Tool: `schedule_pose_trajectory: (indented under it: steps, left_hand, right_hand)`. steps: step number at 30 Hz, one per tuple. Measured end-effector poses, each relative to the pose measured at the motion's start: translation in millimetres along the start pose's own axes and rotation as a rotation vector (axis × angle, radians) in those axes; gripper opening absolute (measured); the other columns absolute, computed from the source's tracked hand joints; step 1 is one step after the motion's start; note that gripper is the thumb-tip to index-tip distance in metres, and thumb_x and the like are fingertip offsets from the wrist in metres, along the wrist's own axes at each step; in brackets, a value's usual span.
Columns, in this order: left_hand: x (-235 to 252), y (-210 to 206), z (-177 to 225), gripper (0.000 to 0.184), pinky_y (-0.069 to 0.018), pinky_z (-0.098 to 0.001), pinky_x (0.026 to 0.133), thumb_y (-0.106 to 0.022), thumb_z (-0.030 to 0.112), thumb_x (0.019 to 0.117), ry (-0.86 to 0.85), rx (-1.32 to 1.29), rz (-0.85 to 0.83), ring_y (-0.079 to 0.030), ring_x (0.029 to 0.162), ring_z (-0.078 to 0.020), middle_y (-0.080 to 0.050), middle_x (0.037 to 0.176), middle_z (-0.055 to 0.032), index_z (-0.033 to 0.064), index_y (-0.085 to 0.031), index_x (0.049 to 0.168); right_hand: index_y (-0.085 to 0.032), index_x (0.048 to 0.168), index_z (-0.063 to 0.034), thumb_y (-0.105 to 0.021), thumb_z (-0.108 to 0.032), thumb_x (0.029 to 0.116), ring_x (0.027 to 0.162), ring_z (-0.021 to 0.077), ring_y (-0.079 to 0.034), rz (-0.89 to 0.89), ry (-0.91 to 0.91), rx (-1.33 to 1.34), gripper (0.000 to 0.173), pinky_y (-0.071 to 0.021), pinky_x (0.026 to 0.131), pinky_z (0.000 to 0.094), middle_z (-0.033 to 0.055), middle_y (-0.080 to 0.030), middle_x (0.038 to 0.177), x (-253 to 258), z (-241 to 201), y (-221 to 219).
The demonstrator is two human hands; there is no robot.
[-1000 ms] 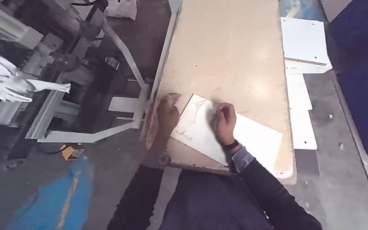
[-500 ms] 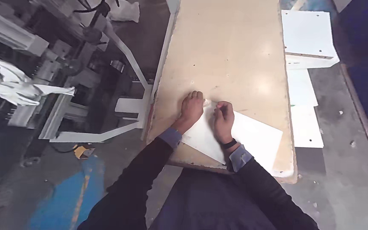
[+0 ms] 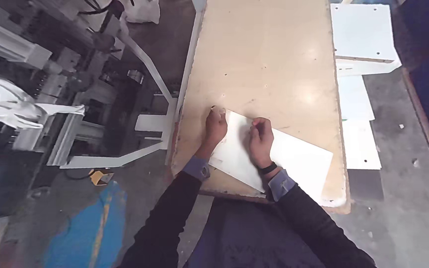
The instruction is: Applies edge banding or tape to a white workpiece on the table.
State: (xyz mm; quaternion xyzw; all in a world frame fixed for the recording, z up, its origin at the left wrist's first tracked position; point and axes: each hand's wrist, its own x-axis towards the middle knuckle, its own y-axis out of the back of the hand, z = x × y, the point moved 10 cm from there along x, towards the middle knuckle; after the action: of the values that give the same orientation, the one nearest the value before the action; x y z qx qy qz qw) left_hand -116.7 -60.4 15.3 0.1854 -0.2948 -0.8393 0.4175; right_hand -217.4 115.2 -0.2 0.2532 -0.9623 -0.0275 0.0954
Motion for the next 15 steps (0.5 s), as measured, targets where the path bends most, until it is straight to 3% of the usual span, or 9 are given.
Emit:
schedule_pose_trajectory:
  steps: [2, 4, 5, 7, 10, 13, 15]
  left_hand:
    - [9, -1, -10, 0.037, -0.0455, -0.0485, 0.108, -0.043, 0.019, 0.1101, 0.001, -0.090, 0.010, -0.061, 0.122, -0.0333, -0.063, 0.125, -0.0274, -0.0095, -0.057, 0.129]
    - [11, -3, -19, 0.035, -0.0488, -0.0462, 0.103, -0.043, 0.018, 0.1097, -0.009, -0.161, 0.010, -0.063, 0.115, -0.0297, -0.064, 0.120, -0.0248, -0.0082, -0.056, 0.128]
    - [9, -3, -24, 0.033, -0.0512, -0.0465, 0.097, -0.043, 0.018, 0.1090, -0.027, -0.185, 0.017, -0.064, 0.108, -0.0287, -0.065, 0.114, -0.0226, -0.0064, -0.057, 0.127]
    - [-5, -1, -24, 0.034, -0.0511, -0.0503, 0.099, -0.043, 0.022, 0.1102, -0.041, -0.170, -0.006, -0.064, 0.112, -0.0309, -0.066, 0.120, -0.0211, -0.0016, -0.056, 0.131]
    - [-26, 11, 3, 0.042, -0.0458, -0.0554, 0.108, -0.042, 0.024, 0.1115, 0.108, -0.080, -0.015, -0.060, 0.125, -0.0377, -0.062, 0.132, -0.0248, -0.0042, -0.048, 0.141]
    - [-21, 7, -6, 0.045, -0.0484, -0.0592, 0.102, -0.043, 0.028, 0.1105, 0.238, -0.111, 0.055, -0.062, 0.120, -0.0399, -0.063, 0.127, -0.0256, -0.0032, -0.044, 0.143]
    - [-3, 0, -25, 0.040, -0.0531, -0.0526, 0.098, -0.043, 0.023, 0.1093, 0.291, -0.187, 0.132, -0.066, 0.110, -0.0331, -0.065, 0.119, -0.0235, -0.0055, -0.049, 0.137]
  right_hand:
    - [-0.059, 0.117, -0.0041, -0.053, -0.008, 0.0967, 0.081, 0.0151, -0.065, -0.002, 0.004, -0.019, 0.021, -0.0579, 0.069, 0.0351, 0.0080, -0.065, 0.101, 1, 0, -1]
    - [-0.059, 0.117, -0.0041, -0.053, -0.008, 0.0966, 0.081, 0.0151, -0.065, -0.011, 0.012, -0.021, 0.021, -0.0577, 0.070, 0.0349, 0.0081, -0.065, 0.102, 0, 0, -2]
    - [-0.058, 0.117, -0.0039, -0.053, -0.008, 0.0969, 0.081, 0.0150, -0.064, -0.016, 0.017, -0.023, 0.021, -0.0574, 0.069, 0.0346, 0.0081, -0.064, 0.101, 0, -1, -3]
    - [-0.059, 0.117, -0.0035, -0.053, -0.008, 0.0969, 0.083, 0.0153, -0.065, -0.021, 0.020, -0.034, 0.022, -0.0576, 0.071, 0.0347, 0.0087, -0.065, 0.103, -1, -1, -3]
    - [-0.060, 0.117, -0.0043, -0.054, -0.009, 0.0956, 0.082, 0.0157, -0.064, -0.021, 0.027, -0.081, 0.023, -0.0574, 0.071, 0.0351, 0.0092, -0.064, 0.104, -2, -3, -4]
    - [-0.060, 0.117, -0.0051, -0.053, -0.010, 0.0947, 0.082, 0.0162, -0.064, -0.033, 0.017, -0.110, 0.024, -0.0569, 0.070, 0.0365, 0.0090, -0.064, 0.104, -2, -4, -5]
    - [-0.060, 0.117, -0.0047, -0.053, -0.010, 0.0949, 0.084, 0.0174, -0.065, -0.040, 0.015, -0.138, 0.024, -0.0570, 0.071, 0.0381, 0.0094, -0.064, 0.104, 0, -4, -6]
